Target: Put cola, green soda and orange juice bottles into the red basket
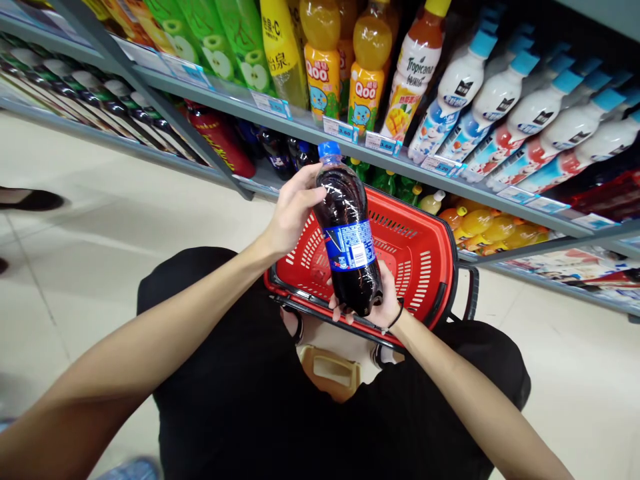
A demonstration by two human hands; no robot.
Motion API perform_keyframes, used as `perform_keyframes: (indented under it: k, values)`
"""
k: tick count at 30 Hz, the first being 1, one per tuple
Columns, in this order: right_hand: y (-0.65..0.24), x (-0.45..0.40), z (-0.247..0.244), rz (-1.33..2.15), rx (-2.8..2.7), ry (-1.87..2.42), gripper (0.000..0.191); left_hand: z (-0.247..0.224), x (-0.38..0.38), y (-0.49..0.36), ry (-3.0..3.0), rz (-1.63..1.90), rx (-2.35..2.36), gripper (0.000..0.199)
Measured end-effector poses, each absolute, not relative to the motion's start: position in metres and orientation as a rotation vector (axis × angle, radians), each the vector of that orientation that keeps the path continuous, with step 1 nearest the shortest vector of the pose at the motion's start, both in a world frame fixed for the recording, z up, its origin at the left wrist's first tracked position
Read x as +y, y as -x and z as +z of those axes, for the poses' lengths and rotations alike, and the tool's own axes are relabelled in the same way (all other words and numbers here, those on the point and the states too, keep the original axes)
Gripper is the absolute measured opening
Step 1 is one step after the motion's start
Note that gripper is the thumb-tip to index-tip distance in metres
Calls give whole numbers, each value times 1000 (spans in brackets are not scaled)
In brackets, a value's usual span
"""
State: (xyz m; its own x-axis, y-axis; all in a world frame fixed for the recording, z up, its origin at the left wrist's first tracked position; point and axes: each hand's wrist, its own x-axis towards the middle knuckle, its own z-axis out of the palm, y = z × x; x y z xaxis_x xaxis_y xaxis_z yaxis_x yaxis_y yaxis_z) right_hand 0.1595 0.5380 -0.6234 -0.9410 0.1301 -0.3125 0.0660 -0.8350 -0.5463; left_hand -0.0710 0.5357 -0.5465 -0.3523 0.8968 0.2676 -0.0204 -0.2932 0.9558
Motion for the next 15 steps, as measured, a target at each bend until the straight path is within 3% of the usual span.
perform_keyframes:
  k: [10, 15]
  values:
    - [-158, 537, -620, 2939, -814, 545, 96, -552, 537, 70, -1137, 1719, 1285, 52]
    - [-162, 537, -624, 3036, -663, 304, 89, -560, 540, 76, -1256, 1715, 1216, 56]
